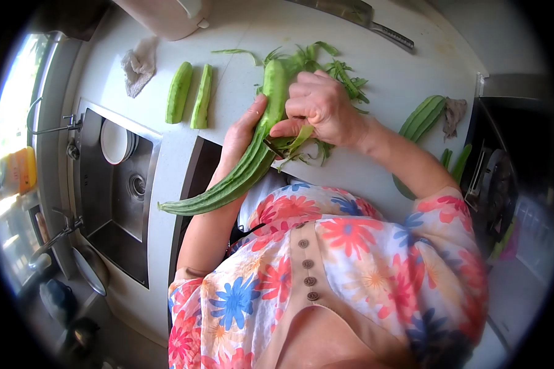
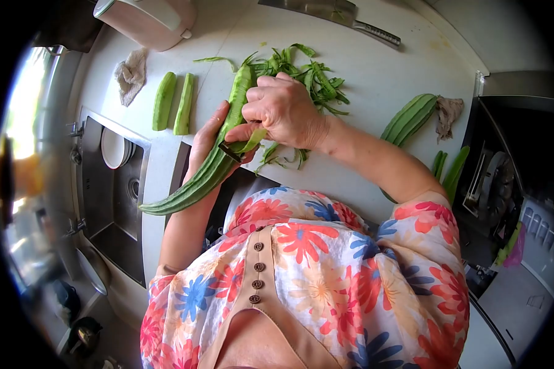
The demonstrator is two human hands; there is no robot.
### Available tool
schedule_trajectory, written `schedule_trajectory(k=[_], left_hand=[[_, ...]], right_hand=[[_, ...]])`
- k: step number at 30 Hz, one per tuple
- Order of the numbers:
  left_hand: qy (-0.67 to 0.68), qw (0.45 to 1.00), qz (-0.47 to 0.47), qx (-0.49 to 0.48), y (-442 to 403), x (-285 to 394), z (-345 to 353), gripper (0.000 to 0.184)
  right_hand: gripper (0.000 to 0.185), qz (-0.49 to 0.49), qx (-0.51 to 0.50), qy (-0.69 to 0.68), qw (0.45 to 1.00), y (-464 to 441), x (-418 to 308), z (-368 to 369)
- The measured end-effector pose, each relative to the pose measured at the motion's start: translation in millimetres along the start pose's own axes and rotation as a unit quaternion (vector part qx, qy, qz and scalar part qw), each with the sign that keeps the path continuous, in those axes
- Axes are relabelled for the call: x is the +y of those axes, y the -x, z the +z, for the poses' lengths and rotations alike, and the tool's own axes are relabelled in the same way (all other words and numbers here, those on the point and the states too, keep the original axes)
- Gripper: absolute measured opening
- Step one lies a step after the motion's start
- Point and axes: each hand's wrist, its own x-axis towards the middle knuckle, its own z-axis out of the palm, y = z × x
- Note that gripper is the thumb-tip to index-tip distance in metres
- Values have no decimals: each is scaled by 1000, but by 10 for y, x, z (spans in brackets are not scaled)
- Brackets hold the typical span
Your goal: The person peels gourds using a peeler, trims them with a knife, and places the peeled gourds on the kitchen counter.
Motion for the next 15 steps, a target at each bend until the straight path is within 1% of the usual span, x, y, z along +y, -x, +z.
schedule_trajectory(k=[2,3,4,6,8,9,10,11,12,13,14,15], left_hand=[[-46,998,-24,-26,-39,-42,-192,37],[-28,998,-51,-39,-17,-64,-211,39],[-30,997,-54,-36,31,-77,-183,39],[-34,997,-61,-29,143,-83,-96,41],[-27,996,-61,-57,155,-83,-124,44],[-10,995,-67,-69,148,-76,-151,45],[8,994,-73,-81,141,-70,-183,46],[-10,996,-72,-58,124,-60,-217,46],[-13,996,-64,-55,109,-50,-228,46],[-16,997,-57,-52,89,-42,-233,46],[-20,997,-51,-51,67,-45,-225,46],[-50,998,-45,4,50,-60,-142,45]], right_hand=[[45,-10,-8,12,1000,19,176,0],[43,10,-6,34,999,9,278,-62],[40,16,7,60,998,-16,368,-130],[37,47,12,56,997,5,634,-199],[39,65,29,101,992,67,897,-231],[41,107,23,84,990,58,929,-302],[43,113,26,80,990,53,934,-335],[46,120,28,75,990,48,918,-363],[48,127,31,71,989,52,889,-372],[51,110,-16,50,993,22,784,-337],[53,81,-13,12,997,6,612,-270],[47,44,-43,2,998,-26,452,-224]])
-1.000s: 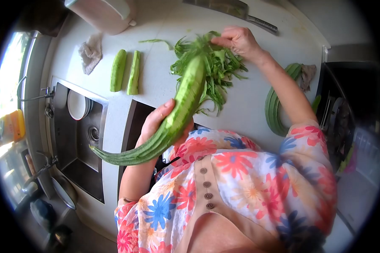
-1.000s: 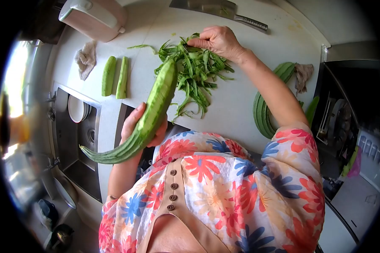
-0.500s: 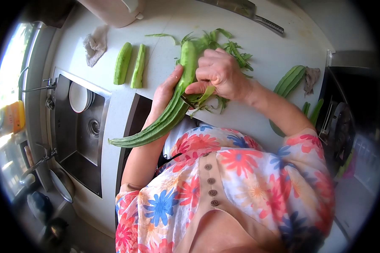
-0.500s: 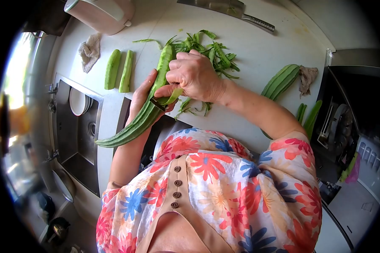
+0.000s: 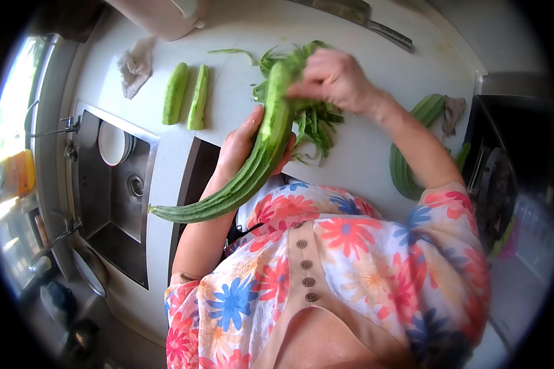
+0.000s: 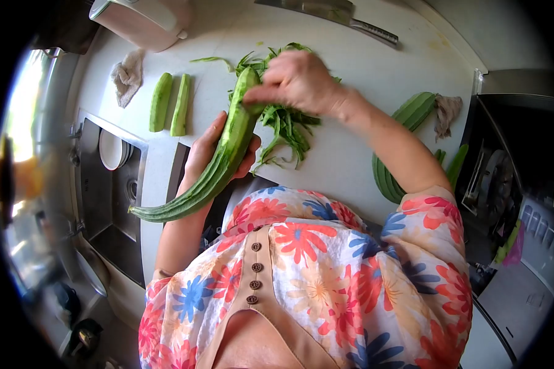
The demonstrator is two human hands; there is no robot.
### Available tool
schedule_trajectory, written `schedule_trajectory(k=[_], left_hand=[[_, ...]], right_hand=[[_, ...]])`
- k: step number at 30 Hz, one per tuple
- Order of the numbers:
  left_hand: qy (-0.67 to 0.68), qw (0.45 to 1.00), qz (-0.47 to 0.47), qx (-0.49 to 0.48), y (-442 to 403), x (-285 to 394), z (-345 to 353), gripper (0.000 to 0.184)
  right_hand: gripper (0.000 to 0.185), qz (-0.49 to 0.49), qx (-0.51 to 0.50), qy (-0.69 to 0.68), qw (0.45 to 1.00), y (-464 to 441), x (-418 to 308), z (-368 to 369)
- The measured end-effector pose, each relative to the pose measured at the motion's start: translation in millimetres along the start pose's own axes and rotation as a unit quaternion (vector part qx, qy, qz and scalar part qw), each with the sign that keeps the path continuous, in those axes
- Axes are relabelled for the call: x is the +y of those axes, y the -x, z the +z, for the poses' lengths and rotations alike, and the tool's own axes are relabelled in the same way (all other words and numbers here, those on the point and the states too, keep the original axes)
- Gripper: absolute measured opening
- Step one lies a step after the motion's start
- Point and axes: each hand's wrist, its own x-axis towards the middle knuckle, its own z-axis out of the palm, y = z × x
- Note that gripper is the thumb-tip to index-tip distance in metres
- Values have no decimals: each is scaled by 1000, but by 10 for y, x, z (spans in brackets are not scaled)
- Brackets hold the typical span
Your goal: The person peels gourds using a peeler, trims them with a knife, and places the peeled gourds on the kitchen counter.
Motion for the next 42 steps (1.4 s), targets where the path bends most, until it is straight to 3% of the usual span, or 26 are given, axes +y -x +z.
schedule_trajectory(k=[4,8,9,12,15,16,18,21,22,28,31,35,37,39,40,42], left_hand=[[-24,1000,-13,6,-97,-14,-49,41],[-82,996,8,41,5,17,28,37],[-83,996,8,43,12,11,18,37],[-68,997,1,40,23,12,-35,38],[-13,1000,-10,1,14,25,-85,40],[8,1000,-5,-19,5,29,-90,41],[33,997,19,-65,-60,0,-129,41],[4,1000,24,5,-116,22,-102,37],[101,992,44,66,-159,24,62,35],[80,994,-5,-78,-127,-72,-92,41],[123,990,-14,-71,-22,-104,-8,41],[96,987,10,-127,182,-30,11,44],[91,983,32,-158,70,0,-74,46],[111,983,32,-145,-33,-9,-98,45],[105,987,27,-118,-64,-12,-87,45],[92,994,21,-60,-96,-13,-50,44]], right_hand=[[45,-70,-36,17,997,-65,-252,78],[53,-38,-80,135,987,-109,100,-41],[54,-23,-33,140,989,-92,250,-55],[51,68,13,80,994,-64,435,-158],[49,101,22,13,995,36,333,-148],[49,122,4,-63,991,73,193,-111],[45,46,-3,-40,998,123,-71,11],[46,-6,22,-66,998,135,-398,174],[44,-8,18,-48,999,143,-445,204],[40,-27,65,-4,998,110,-112,175],[37,-11,88,45,995,93,146,112],[41,141,65,48,987,248,673,-74],[39,156,78,-21,984,194,471,-82],[36,88,46,-75,992,136,139,-54],[44,47,85,-68,993,115,28,65],[49,-9,49,-37,998,100,-252,132]])
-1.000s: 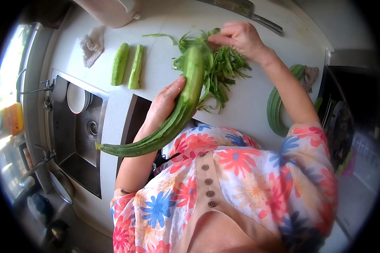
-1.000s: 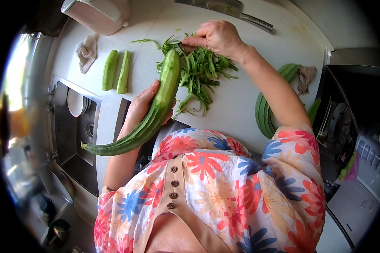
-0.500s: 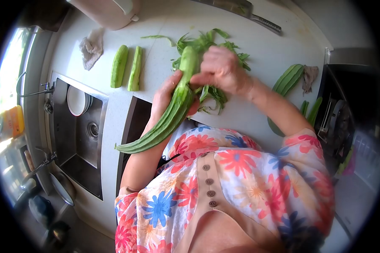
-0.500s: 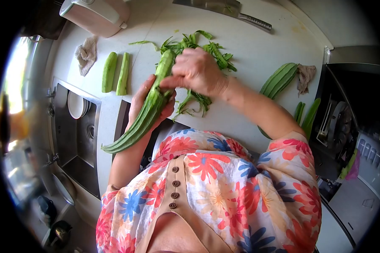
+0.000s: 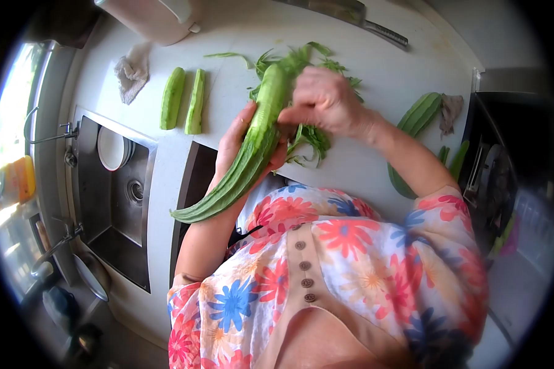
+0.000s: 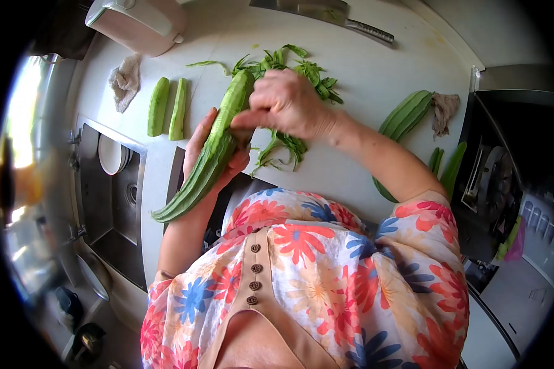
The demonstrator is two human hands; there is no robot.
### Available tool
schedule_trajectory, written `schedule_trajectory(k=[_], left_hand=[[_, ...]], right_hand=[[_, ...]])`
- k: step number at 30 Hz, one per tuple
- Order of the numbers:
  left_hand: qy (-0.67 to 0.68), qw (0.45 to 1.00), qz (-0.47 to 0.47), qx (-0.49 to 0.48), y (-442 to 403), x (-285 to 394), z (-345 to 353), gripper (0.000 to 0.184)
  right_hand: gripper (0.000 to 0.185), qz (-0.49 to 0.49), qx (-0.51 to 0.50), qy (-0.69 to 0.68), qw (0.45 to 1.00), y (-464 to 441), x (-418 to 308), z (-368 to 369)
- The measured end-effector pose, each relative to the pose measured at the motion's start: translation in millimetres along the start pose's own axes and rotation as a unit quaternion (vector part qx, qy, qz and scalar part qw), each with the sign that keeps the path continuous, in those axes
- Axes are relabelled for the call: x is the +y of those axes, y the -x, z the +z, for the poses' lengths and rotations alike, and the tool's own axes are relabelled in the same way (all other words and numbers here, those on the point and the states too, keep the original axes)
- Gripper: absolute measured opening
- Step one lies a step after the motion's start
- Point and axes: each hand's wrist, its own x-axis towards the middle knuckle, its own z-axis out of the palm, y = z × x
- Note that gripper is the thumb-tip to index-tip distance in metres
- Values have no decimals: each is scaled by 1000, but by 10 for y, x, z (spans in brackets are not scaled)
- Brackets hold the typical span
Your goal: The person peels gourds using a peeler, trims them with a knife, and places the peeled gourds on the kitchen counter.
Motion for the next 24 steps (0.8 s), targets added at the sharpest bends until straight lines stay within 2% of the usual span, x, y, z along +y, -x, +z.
schedule_trajectory(k=[1,3,4,6,8,9,11,13,14,16,18,21,22,24], left_hand=[[12,999,4,42,-8,1,61,44],[38,991,14,126,-7,2,215,44],[44,996,-3,71,3,0,177,44],[53,997,-37,-39,60,-10,58,46],[52,993,-32,-96,170,-17,55,47],[51,990,-30,-125,208,-25,57,48],[56,992,-31,-107,209,-52,52,50],[52,996,-38,-68,217,-21,89,51],[40,993,-35,-109,242,-40,59,51],[15,981,-30,-190,313,-84,-48,51],[40,988,-36,-145,328,-43,-56,47],[56,993,-32,-102,274,2,-1,47],[48,994,-26,-99,242,2,6,46],[27,996,-18,-87,194,-16,-23,46]], right_hand=[[51,-21,-5,-16,1000,-7,-80,35],[42,-34,-11,0,999,-32,-115,2],[38,-41,-14,7,999,-41,-122,-7],[46,-8,37,28,999,-23,117,24],[49,23,59,50,997,-6,437,-48],[50,49,63,18,997,-15,519,-51],[49,62,40,36,997,2,599,-56],[40,77,29,21,996,8,649,-53],[36,85,23,13,996,14,679,-54],[39,126,17,51,991,55,844,-178],[39,154,18,64,986,81,870,-260],[41,112,9,-66,991,-13,444,-197],[44,47,20,-19,998,-37,335,-100],[49,-10,8,-16,1000,-66,66,-27]])
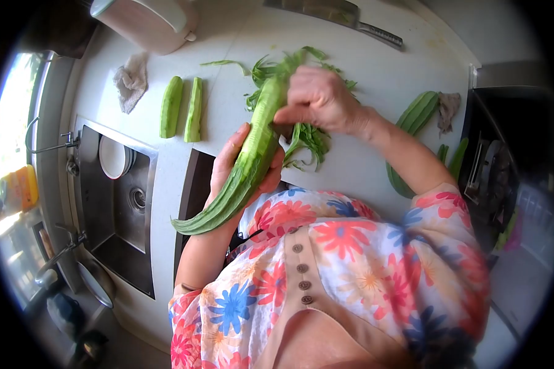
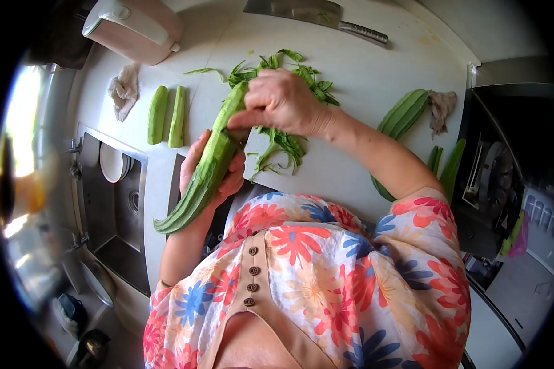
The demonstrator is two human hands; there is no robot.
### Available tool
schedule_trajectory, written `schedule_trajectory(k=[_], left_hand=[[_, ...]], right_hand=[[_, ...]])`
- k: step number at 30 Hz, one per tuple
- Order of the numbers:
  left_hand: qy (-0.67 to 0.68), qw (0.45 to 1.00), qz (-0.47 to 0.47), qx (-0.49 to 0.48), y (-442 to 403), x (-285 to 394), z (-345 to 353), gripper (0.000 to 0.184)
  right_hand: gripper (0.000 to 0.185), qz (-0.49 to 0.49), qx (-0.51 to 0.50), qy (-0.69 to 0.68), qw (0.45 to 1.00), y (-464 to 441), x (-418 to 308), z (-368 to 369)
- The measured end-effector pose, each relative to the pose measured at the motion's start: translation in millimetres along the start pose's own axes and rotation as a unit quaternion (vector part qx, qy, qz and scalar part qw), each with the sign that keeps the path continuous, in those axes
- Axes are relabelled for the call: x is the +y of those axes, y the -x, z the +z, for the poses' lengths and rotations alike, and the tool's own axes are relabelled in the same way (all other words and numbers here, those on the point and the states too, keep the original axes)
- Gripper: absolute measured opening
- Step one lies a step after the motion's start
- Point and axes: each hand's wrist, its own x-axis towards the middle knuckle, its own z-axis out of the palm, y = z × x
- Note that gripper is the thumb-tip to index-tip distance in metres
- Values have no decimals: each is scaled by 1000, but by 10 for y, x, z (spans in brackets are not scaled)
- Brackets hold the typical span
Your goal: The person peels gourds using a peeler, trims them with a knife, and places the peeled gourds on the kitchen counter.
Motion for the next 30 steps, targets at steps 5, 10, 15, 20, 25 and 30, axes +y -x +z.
schedule_trajectory(k=[5,10,15,20,25,30], left_hand=[[-30,999,-5,-30,59,-37,-39,48],[-58,997,-4,-53,167,1,-7,49],[-81,996,-19,-33,171,-12,-60,50],[-14,999,-16,35,209,19,-48,59],[-77,987,51,129,15,160,210,51],[-52,998,40,16,-93,196,130,34]], right_hand=[[49,-3,31,53,998,-15,298,-58],[46,129,-30,-60,989,31,575,-212],[44,119,-47,-88,988,-20,490,-145],[44,267,-39,-67,961,81,771,-304],[43,148,3,-134,980,-9,201,-129],[46,-5,-15,-31,999,-88,-248,51]])
